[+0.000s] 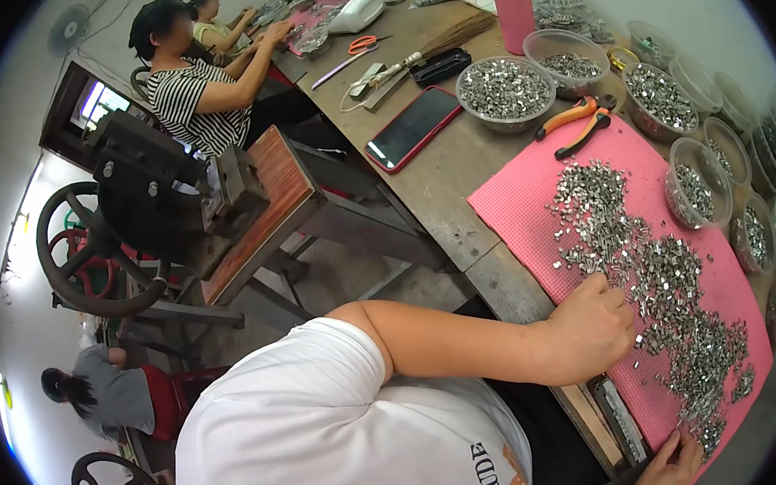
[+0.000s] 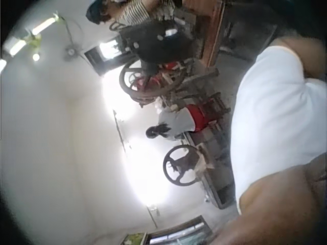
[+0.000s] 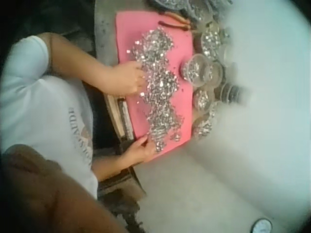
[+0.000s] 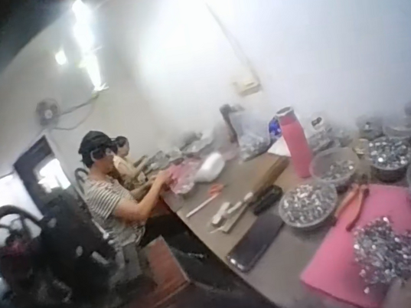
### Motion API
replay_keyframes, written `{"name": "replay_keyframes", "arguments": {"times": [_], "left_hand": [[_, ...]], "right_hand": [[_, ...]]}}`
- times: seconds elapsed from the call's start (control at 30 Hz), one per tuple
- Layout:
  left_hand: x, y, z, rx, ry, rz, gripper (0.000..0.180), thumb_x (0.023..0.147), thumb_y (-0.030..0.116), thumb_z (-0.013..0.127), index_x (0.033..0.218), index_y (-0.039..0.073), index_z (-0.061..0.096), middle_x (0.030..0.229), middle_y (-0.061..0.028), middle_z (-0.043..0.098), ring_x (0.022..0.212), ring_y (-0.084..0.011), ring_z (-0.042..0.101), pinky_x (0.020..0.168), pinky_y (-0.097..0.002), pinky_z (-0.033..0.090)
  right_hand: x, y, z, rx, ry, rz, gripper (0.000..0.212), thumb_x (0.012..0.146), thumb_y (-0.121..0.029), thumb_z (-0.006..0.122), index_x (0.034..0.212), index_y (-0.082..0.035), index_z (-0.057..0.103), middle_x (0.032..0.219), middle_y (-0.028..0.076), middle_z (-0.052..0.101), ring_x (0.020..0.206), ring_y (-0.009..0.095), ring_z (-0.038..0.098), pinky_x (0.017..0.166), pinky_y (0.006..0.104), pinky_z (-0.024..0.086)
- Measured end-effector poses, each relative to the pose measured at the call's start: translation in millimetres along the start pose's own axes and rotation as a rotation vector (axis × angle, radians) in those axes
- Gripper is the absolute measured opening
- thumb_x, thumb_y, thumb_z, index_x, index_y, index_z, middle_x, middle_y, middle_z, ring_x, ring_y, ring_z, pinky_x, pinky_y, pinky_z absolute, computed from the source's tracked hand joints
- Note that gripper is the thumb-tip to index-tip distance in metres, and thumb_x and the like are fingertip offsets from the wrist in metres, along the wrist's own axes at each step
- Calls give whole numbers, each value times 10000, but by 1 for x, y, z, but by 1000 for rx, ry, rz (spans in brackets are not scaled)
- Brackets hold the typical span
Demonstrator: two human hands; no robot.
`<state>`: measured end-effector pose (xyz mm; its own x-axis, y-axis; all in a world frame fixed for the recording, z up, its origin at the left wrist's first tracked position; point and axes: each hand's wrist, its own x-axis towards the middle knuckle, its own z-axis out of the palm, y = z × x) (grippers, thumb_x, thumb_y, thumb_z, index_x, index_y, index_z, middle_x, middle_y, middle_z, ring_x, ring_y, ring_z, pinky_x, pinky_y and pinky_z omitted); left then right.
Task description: The person places small metal pieces into a metal fixture by hand, positions the fixture into a press machine, and then arranges metal pieces on the work table.
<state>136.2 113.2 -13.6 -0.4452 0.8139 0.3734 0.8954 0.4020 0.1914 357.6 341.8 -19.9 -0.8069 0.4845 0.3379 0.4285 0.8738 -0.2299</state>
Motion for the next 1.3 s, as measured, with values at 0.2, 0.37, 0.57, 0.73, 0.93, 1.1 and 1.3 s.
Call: {"name": "replay_keyframes", "arguments": {"times": [0.2,0.37,0.57,0.73,0.93,1.1,1.3], "left_hand": [[2,2,10,24,19,-32,126,756,199,640,689,123,716,788,-28,665,860,-212,606,796,-394,403],[-1,-1,6,30,-7,-3,129,751,207,645,696,122,726,801,-35,677,863,-219,614,791,-405,403],[3,3,3,-10,-112,-1,114,751,209,651,731,131,732,811,-43,685,884,-206,636,816,-404,414],[-3,-15,-1,-42,-78,93,115,675,243,697,729,142,710,764,-62,678,751,-267,673,668,-436,501],[-5,-22,-10,-275,33,92,82,832,125,724,874,66,686,778,-101,658,737,-327,627,678,-423,492],[0,2,-4,-584,-38,138,50,838,75,686,873,73,650,816,-81,635,779,-303,616,699,-411,457],[0,35,5,-704,-114,260,90,834,5,692,917,26,666,936,-99,693,847,-267,657,766,-345,498]], "right_hand": [[2,6,14,-17,-5,30,205,976,-126,632,1017,67,683,961,188,656,905,371,626,831,432,496],[1,0,18,-98,21,86,222,954,-148,627,1022,54,692,994,191,668,950,387,635,850,440,497],[-5,17,17,-100,8,52,226,967,-134,600,1073,51,675,1019,205,670,964,390,629,858,439,496],[-12,-14,1,9,-4,69,163,980,-85,578,1082,20,648,1001,200,641,947,353,606,857,430,478],[-25,-44,0,522,108,167,56,979,-35,557,957,0,595,890,79,571,812,159,554,761,274,454],[-42,-59,11,765,176,147,44,969,-10,565,981,17,597,952,82,597,879,159,571,816,271,462],[-52,-70,14,739,202,52,90,898,31,632,982,-1,630,1013,123,656,911,243,630,823,323,497]]}}
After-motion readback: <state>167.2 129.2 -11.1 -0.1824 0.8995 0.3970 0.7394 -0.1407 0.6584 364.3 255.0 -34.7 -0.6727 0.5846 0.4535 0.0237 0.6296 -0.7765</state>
